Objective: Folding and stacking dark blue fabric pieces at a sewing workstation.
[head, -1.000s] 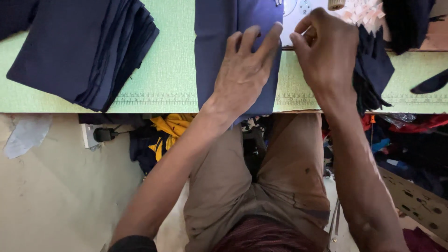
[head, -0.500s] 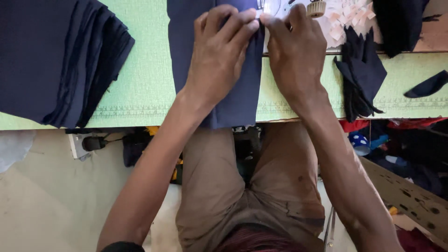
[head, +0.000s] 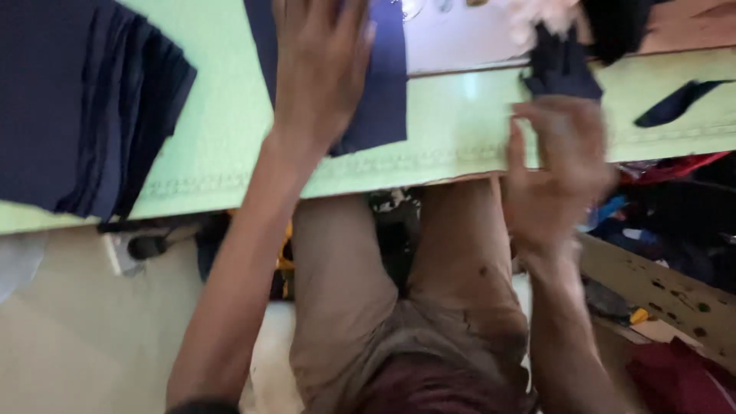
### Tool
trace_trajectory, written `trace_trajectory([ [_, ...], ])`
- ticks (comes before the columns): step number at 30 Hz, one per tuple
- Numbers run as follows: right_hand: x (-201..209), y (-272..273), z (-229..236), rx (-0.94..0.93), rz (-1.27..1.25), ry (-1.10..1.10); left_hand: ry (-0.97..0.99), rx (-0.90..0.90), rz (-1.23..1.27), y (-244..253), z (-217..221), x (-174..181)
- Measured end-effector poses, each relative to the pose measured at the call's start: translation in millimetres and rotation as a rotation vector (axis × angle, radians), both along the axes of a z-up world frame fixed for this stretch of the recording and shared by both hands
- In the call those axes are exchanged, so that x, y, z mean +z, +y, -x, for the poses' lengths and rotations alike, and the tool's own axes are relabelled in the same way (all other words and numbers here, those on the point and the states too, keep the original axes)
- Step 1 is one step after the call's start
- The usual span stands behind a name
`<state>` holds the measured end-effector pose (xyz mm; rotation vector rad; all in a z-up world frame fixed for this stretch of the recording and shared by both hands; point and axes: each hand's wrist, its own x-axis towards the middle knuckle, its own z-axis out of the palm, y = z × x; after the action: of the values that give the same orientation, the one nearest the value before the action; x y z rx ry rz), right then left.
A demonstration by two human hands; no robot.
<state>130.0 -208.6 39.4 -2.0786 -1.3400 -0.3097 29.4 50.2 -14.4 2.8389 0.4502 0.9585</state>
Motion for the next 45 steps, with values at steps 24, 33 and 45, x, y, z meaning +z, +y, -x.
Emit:
trace_trajectory([
  [24, 52, 2, 9, 0.083, 0.104, 0.089, -0.410, -0.326, 1.696, -141, -6, 50],
  [33, 27, 38, 43, 0.037, -0.069, 1.123, -0.176, -0.108, 1.164, -103, 43, 72],
  [45, 15, 61, 27, 0.156, 0.135, 0.929, -0.084, -0.165, 0.633, -45, 28, 41],
])
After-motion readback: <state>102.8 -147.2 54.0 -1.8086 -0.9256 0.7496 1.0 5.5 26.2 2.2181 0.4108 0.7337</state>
